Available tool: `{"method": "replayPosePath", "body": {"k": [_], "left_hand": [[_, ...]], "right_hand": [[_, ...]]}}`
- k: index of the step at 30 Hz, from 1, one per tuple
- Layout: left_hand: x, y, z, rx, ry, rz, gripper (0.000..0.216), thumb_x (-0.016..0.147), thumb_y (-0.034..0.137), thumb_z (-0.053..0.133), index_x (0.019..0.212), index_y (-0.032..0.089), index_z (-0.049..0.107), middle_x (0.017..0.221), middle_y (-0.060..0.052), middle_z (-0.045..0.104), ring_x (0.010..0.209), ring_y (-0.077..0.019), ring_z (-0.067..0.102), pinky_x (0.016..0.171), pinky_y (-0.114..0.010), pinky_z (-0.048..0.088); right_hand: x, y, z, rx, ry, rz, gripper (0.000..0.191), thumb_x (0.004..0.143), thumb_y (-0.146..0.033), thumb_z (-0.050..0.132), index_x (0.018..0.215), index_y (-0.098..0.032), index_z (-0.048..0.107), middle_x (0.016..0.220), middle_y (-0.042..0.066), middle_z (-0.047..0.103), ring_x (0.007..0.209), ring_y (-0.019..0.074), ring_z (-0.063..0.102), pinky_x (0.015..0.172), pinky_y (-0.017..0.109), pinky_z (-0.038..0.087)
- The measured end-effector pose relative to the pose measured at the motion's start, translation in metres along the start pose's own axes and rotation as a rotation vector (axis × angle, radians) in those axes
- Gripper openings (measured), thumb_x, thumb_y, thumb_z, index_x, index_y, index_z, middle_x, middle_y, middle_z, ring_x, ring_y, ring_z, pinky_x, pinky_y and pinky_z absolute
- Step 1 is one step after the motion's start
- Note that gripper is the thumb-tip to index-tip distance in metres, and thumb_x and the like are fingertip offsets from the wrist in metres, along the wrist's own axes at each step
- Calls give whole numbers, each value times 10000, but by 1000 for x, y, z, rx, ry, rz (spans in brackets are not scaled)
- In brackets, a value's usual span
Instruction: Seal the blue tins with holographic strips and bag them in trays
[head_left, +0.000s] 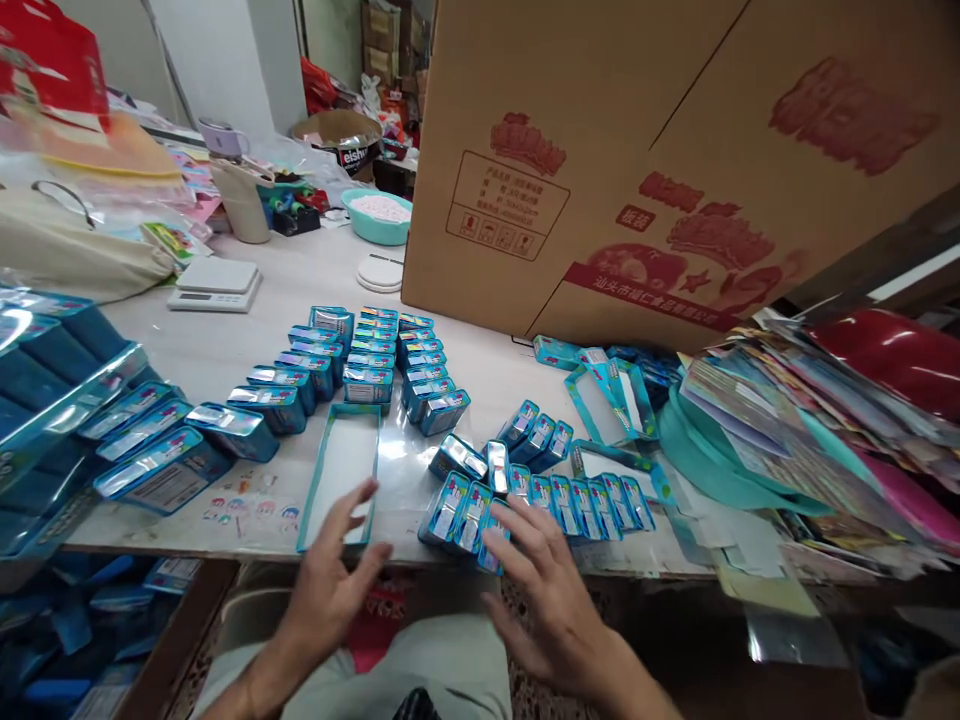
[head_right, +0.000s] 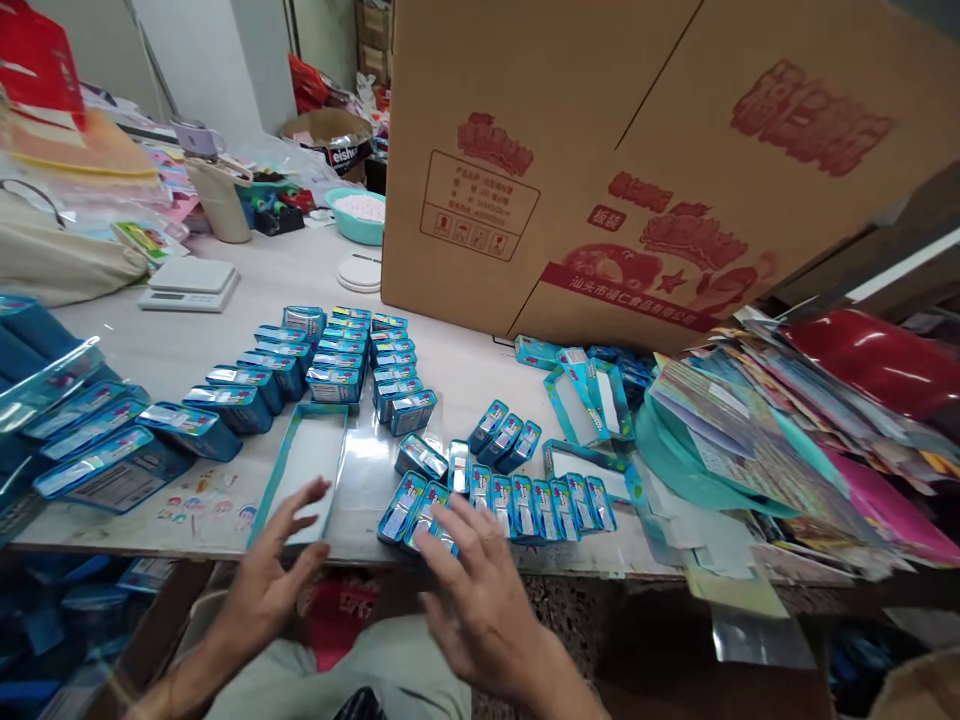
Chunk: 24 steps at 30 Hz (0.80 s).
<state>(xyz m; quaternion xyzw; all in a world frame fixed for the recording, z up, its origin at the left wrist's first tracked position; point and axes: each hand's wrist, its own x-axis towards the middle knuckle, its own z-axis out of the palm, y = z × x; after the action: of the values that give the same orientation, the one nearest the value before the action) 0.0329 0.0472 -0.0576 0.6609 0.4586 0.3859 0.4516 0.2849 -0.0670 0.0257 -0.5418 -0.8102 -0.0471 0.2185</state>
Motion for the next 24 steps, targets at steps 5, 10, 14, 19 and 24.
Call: {"method": "replayPosePath", "body": {"k": [5,10,14,19,24], "left_hand": [[-11,20,85,-298,-22,-96,498,951,498,500,1371,230,516,1442,-125,532,1356,-294,473,1137,-443,378],[4,12,123,-453,135,-131,478,972,574,417,1238,207,569,1253,-117,643,1129,-268,622,979,-375,483],[14,15,120,-532,189,-223,536,964,637,367,1081,189,637,1037,-90,725,916,-246,684,828,-349,527],[33,45,72,-501,253,-226,634,952,683,326,924,173,701,942,-79,740,902,-232,685,858,-331,509],[75,52,0,-600,210,-157,616,918,680,425,907,133,708,888,-89,752,806,-225,690,743,-308,517]], "right_hand": [[-13,54,15,-422,-184,15,745,877,-182,589,1557,-275,300,1605,150,307,1478,397,247,1126,671,235],[-7,67,55,-435,-132,-43,705,894,-337,633,1537,-285,348,1595,161,332,1490,368,239,1167,654,45],[-7,50,64,-388,-38,-54,572,903,-336,628,1453,-295,477,1541,184,420,1493,356,245,1170,637,-1],[16,10,63,-212,45,-26,565,915,-258,592,1461,-308,456,1544,226,391,1455,406,315,1118,727,134],[74,-25,88,82,63,10,749,899,-243,629,1560,-247,276,1605,250,223,1428,382,378,1027,534,481]]}}
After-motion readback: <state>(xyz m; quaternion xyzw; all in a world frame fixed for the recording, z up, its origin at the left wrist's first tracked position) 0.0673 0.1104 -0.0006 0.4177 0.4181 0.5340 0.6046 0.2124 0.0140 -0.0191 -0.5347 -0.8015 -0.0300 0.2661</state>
